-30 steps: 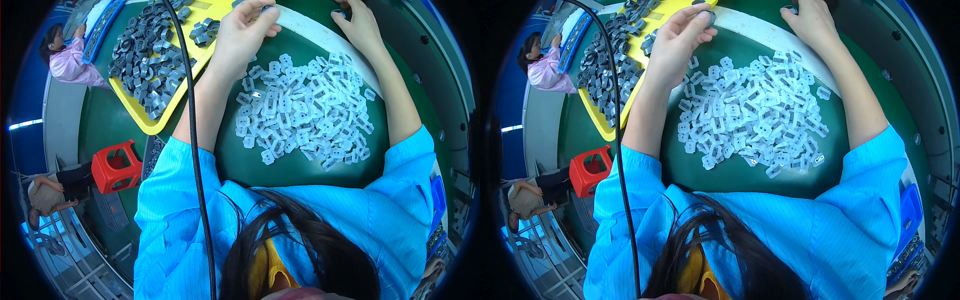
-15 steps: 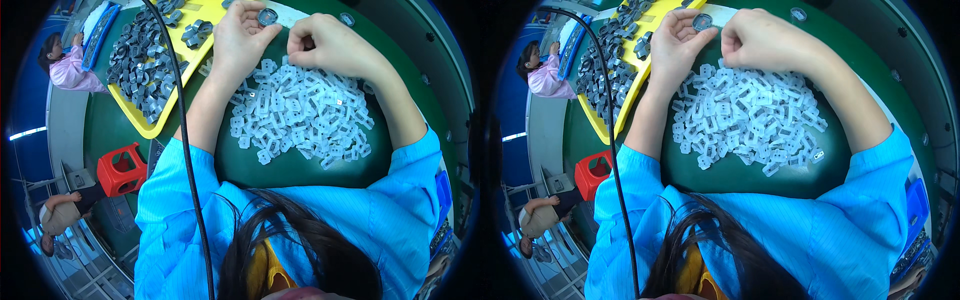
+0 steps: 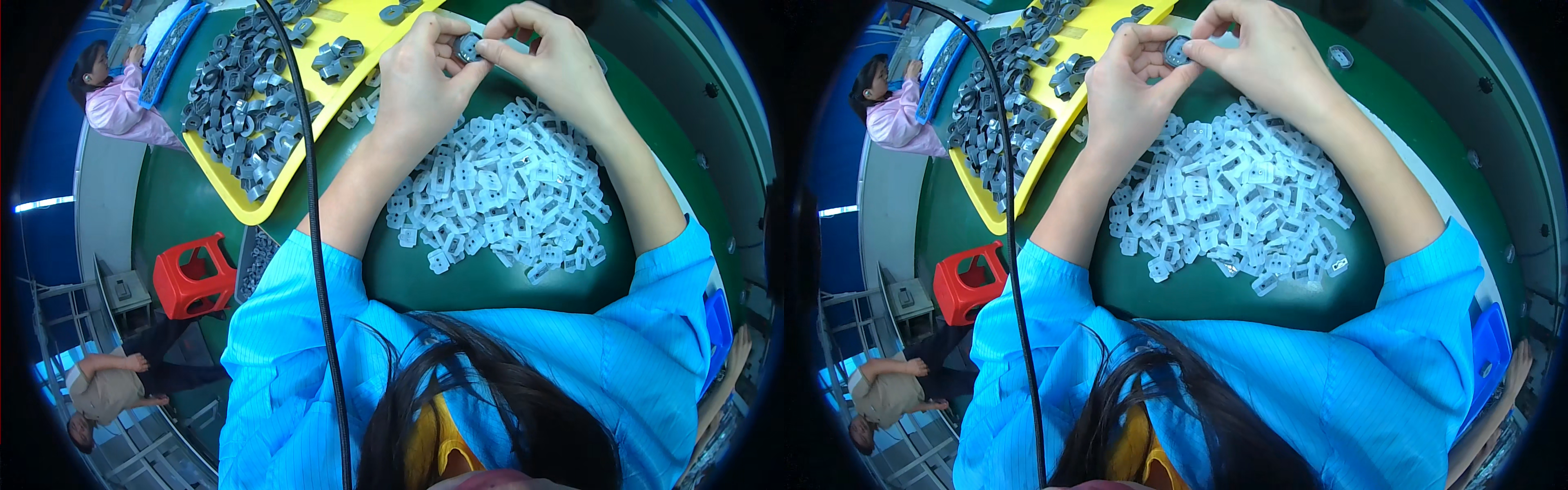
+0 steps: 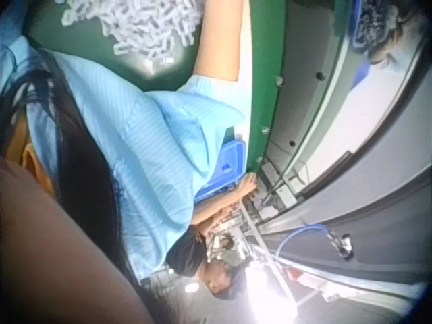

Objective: The person assembles grey plastic housing components by hand, inserting white plastic pieces into them.

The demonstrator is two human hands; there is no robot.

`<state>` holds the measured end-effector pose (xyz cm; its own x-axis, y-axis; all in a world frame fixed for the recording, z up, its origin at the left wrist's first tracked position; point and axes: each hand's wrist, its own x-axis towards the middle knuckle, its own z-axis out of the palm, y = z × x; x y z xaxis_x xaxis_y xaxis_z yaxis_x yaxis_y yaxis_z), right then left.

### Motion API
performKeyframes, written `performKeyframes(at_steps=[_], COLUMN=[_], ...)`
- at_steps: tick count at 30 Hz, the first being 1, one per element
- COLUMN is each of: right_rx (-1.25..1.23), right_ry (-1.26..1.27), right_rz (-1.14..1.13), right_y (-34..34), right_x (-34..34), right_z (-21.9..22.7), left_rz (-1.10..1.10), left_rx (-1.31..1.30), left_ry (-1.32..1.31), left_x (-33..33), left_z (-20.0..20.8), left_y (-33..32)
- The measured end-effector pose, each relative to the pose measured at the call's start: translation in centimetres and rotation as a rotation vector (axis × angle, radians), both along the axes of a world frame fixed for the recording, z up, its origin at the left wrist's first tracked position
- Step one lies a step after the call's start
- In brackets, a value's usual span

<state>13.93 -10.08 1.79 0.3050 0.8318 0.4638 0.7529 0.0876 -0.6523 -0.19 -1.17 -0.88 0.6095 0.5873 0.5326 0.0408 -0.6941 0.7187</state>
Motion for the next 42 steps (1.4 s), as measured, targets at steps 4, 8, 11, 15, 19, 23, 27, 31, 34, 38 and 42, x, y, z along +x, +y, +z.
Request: performKeyframes(at_steps=[4, 8, 11, 15, 19, 23, 27, 31, 34, 38, 42], right_rx=[-0.174, -0.408, -0.312, -0.398, -0.138, 0.150, 0.344, 0.262, 0.018, -0.219, -0.231], right_ry=[0.697, 0.692, 0.579, 0.580, 0.297, -0.085, -0.119, 0.060, 0.008, 0.542, 0.521], right_rz=[0.273, 0.220, 0.239, 0.306, 0.209, 0.094, 0.160, 0.277, 0.417, 0.531, 0.341], right_y=[0.9, 0.9, 0.4, -0.5, -0.4, -0.2, 0.1, -0.3, -1.4, -0.8, -0.3], right_x=[1.1, 2.2, 2.4, 2.5, -0.2, -1.2, -0.8, -0.5, -1.1, 1.5, 3.8], right_z=[-0.4, -0.1, -1.0, 0.4, 0.9, 0.6, -0.2, 0.3, 3.7, 2.0, 1.6], left_rz=[-0.019, -0.039, -0.026, -0.136, -0.120, -0.108, -0.062, -0.084, -0.244, -0.187, -0.135], left_rx=[0.070, 0.166, 0.277, 0.378, 0.425, 0.311, 0.254, 0.325, 0.201, 0.161, 0.279], left_ry=[0.023, 0.019, -0.013, 0.027, 0.010, -0.182, -0.256, -0.249, -0.199, 0.084, 0.156], left_x=[0.1, 0.2, -0.1, -0.3, -0.4, 0.2, 0.3, 0.2, -0.1, -0.4, 0.2], left_z=[-0.1, -0.2, 0.2, 0.4, -0.2, -0.3, -0.4, -0.3, 0.3, 0.8, 0.9], left_y=[-0.1, 0.0, 0.1, 1.5, 2.1, 0.9, 0.3, 1.3, 1.2, 0.2, 1.0])
